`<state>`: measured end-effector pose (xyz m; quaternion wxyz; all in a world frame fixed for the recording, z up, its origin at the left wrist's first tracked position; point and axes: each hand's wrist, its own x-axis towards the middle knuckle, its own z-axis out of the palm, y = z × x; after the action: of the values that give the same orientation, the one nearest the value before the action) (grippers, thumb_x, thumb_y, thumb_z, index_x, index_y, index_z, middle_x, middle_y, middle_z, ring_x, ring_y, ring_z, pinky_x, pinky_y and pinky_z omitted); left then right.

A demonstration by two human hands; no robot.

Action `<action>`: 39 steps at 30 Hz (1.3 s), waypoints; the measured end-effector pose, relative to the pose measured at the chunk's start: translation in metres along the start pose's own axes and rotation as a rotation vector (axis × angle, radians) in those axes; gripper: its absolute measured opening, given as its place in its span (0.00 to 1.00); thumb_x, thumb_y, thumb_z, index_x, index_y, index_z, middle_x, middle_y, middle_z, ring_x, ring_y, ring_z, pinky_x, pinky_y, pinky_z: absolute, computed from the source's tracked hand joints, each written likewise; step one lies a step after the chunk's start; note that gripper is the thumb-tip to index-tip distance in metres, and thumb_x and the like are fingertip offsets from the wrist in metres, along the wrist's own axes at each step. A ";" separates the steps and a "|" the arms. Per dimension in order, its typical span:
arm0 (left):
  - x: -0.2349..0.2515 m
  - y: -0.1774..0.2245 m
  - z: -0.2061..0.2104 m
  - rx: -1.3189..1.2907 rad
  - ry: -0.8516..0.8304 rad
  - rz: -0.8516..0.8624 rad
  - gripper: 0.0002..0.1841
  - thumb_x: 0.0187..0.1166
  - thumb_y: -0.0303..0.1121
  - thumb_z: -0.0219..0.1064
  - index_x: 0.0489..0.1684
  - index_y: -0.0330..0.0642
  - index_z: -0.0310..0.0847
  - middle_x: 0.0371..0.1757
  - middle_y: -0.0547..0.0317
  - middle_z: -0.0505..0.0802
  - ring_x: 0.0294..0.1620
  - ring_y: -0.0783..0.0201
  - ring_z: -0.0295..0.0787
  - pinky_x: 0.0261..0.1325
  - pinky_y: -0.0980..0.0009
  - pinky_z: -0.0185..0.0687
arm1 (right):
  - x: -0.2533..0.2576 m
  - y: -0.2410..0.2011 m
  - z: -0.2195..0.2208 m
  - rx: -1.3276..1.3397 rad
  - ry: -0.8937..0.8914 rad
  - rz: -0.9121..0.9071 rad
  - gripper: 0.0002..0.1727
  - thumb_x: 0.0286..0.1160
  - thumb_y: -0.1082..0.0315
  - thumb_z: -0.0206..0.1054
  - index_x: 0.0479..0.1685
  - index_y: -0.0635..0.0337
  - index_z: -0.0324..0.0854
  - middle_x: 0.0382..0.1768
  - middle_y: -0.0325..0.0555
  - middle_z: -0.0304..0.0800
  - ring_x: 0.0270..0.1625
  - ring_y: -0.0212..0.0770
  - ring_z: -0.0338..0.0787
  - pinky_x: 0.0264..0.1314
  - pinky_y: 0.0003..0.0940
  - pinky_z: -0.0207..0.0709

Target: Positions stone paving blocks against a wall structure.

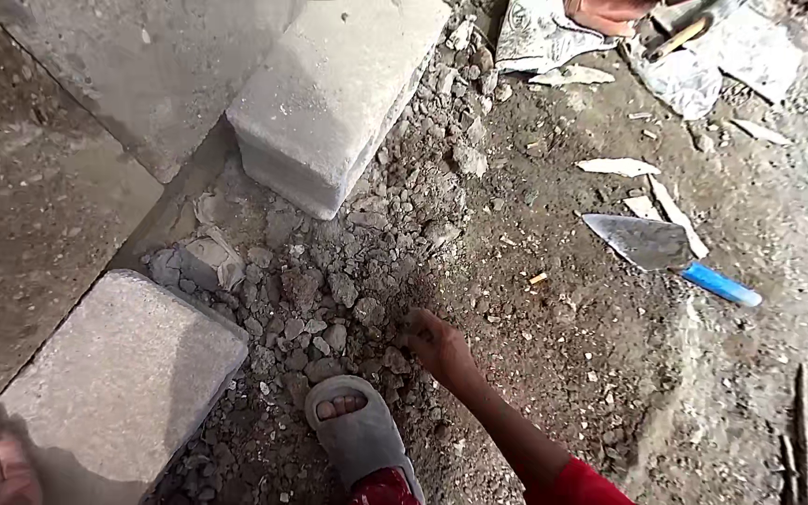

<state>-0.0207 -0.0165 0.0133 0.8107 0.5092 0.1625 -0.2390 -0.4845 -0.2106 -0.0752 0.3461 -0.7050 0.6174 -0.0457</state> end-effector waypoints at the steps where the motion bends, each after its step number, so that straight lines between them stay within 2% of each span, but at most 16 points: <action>1: 0.010 0.003 -0.013 -0.030 0.011 0.020 0.15 0.91 0.30 0.36 0.51 0.37 0.70 0.58 0.50 0.90 0.60 0.59 0.91 0.65 0.65 0.87 | 0.004 -0.014 -0.001 0.144 0.011 0.015 0.18 0.76 0.70 0.74 0.64 0.60 0.84 0.45 0.51 0.95 0.42 0.48 0.95 0.50 0.53 0.89; 3: 0.015 0.007 -0.017 -0.042 0.080 0.053 0.14 0.88 0.30 0.39 0.42 0.40 0.72 0.52 0.50 0.93 0.55 0.56 0.94 0.61 0.61 0.90 | 0.015 -0.051 0.004 0.417 -0.032 -0.006 0.15 0.76 0.71 0.73 0.61 0.59 0.87 0.45 0.47 0.96 0.42 0.43 0.96 0.50 0.48 0.93; 7: 0.017 0.010 -0.014 -0.073 0.155 0.070 0.11 0.86 0.28 0.43 0.48 0.35 0.71 0.54 0.44 0.91 0.58 0.51 0.92 0.64 0.57 0.89 | 0.034 -0.142 0.023 0.685 -0.116 -0.176 0.13 0.75 0.77 0.70 0.57 0.63 0.86 0.41 0.47 0.96 0.39 0.41 0.96 0.48 0.39 0.94; 9: 0.019 0.010 -0.018 -0.077 0.130 0.067 0.13 0.87 0.28 0.43 0.48 0.33 0.73 0.53 0.42 0.92 0.58 0.50 0.94 0.65 0.57 0.89 | 0.040 -0.166 0.027 0.664 -0.106 -0.231 0.13 0.78 0.74 0.71 0.58 0.62 0.86 0.42 0.46 0.96 0.39 0.40 0.97 0.47 0.38 0.95; 11: 0.020 0.008 -0.019 -0.073 0.104 0.060 0.12 0.87 0.28 0.43 0.48 0.34 0.72 0.53 0.42 0.92 0.58 0.50 0.93 0.65 0.57 0.89 | 0.048 -0.162 0.025 0.509 -0.020 -0.228 0.12 0.78 0.70 0.72 0.57 0.60 0.88 0.43 0.45 0.96 0.40 0.38 0.96 0.48 0.39 0.94; 13: 0.018 0.006 -0.017 -0.079 0.107 0.058 0.12 0.88 0.28 0.42 0.48 0.35 0.72 0.54 0.43 0.91 0.59 0.51 0.92 0.67 0.57 0.87 | 0.052 -0.142 0.019 0.218 0.004 -0.211 0.12 0.78 0.66 0.72 0.57 0.56 0.91 0.47 0.48 0.93 0.46 0.44 0.94 0.53 0.50 0.88; 15: 0.016 0.006 -0.016 -0.084 0.124 0.055 0.11 0.88 0.29 0.41 0.48 0.37 0.71 0.55 0.43 0.91 0.61 0.52 0.92 0.66 0.58 0.87 | 0.051 -0.123 0.020 -0.041 -0.096 -0.169 0.13 0.80 0.66 0.71 0.60 0.55 0.91 0.53 0.56 0.91 0.50 0.55 0.92 0.56 0.63 0.84; 18: 0.015 0.007 -0.014 -0.086 0.130 0.048 0.10 0.87 0.28 0.43 0.48 0.38 0.71 0.55 0.44 0.91 0.61 0.52 0.92 0.66 0.59 0.87 | 0.047 -0.106 0.041 -0.216 -0.238 -0.143 0.14 0.81 0.67 0.69 0.60 0.56 0.91 0.56 0.59 0.90 0.53 0.61 0.92 0.57 0.65 0.84; 22: 0.015 0.008 -0.014 -0.073 0.135 0.053 0.09 0.85 0.27 0.44 0.45 0.39 0.70 0.55 0.44 0.91 0.61 0.52 0.92 0.67 0.59 0.87 | 0.044 -0.125 0.077 -0.220 -0.150 -0.286 0.12 0.78 0.70 0.69 0.55 0.60 0.92 0.55 0.59 0.91 0.61 0.63 0.89 0.61 0.63 0.83; 24: 0.015 0.009 -0.013 -0.074 0.145 0.054 0.08 0.85 0.27 0.44 0.44 0.39 0.70 0.55 0.45 0.90 0.61 0.52 0.92 0.67 0.59 0.87 | 0.050 -0.141 0.096 -0.196 -0.184 -0.366 0.11 0.80 0.70 0.67 0.54 0.62 0.91 0.55 0.59 0.91 0.58 0.60 0.90 0.61 0.60 0.84; 26: 0.014 0.008 -0.011 -0.095 0.158 0.056 0.07 0.84 0.26 0.45 0.45 0.40 0.69 0.55 0.45 0.89 0.62 0.52 0.91 0.69 0.58 0.86 | 0.062 -0.157 0.110 -0.191 -0.302 -0.418 0.13 0.82 0.70 0.63 0.57 0.63 0.90 0.56 0.60 0.90 0.56 0.59 0.92 0.60 0.60 0.85; 28: 0.015 0.007 -0.009 -0.117 0.175 0.057 0.07 0.83 0.25 0.46 0.46 0.39 0.69 0.55 0.44 0.89 0.64 0.51 0.90 0.69 0.58 0.86 | 0.071 -0.172 0.119 -0.205 -0.407 -0.462 0.15 0.83 0.70 0.62 0.60 0.62 0.89 0.60 0.61 0.89 0.60 0.61 0.91 0.63 0.62 0.83; 30: 0.014 0.006 -0.004 -0.142 0.203 0.056 0.06 0.83 0.25 0.47 0.48 0.40 0.68 0.56 0.44 0.88 0.64 0.50 0.89 0.69 0.57 0.85 | 0.069 -0.186 0.119 -0.227 -0.498 -0.533 0.14 0.83 0.69 0.63 0.58 0.62 0.90 0.59 0.62 0.89 0.61 0.63 0.89 0.65 0.64 0.81; 33: 0.012 0.009 -0.003 -0.160 0.232 0.052 0.08 0.83 0.25 0.46 0.52 0.37 0.66 0.60 0.40 0.86 0.64 0.47 0.89 0.69 0.55 0.86 | 0.039 -0.196 0.129 -0.254 -0.688 -0.657 0.11 0.83 0.69 0.64 0.50 0.62 0.92 0.52 0.60 0.92 0.55 0.62 0.92 0.61 0.66 0.82; 36: 0.014 0.011 -0.003 -0.190 0.227 0.025 0.08 0.84 0.25 0.46 0.54 0.35 0.66 0.60 0.38 0.87 0.64 0.46 0.89 0.68 0.56 0.86 | -0.007 -0.199 0.155 -0.215 -0.877 -0.814 0.10 0.82 0.68 0.66 0.51 0.59 0.92 0.50 0.56 0.93 0.53 0.58 0.93 0.59 0.61 0.85; 39: 0.014 0.012 -0.003 -0.197 0.255 0.011 0.08 0.85 0.26 0.46 0.53 0.34 0.67 0.58 0.37 0.88 0.62 0.47 0.91 0.66 0.57 0.88 | -0.050 -0.214 0.175 -0.194 -0.991 -0.914 0.11 0.82 0.71 0.67 0.55 0.61 0.91 0.54 0.58 0.91 0.56 0.60 0.92 0.61 0.60 0.84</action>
<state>-0.0030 -0.0126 0.0138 0.8307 0.4544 0.2842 -0.1509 -0.2303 -0.0905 -0.0729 0.4692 -0.8605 0.0274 0.1966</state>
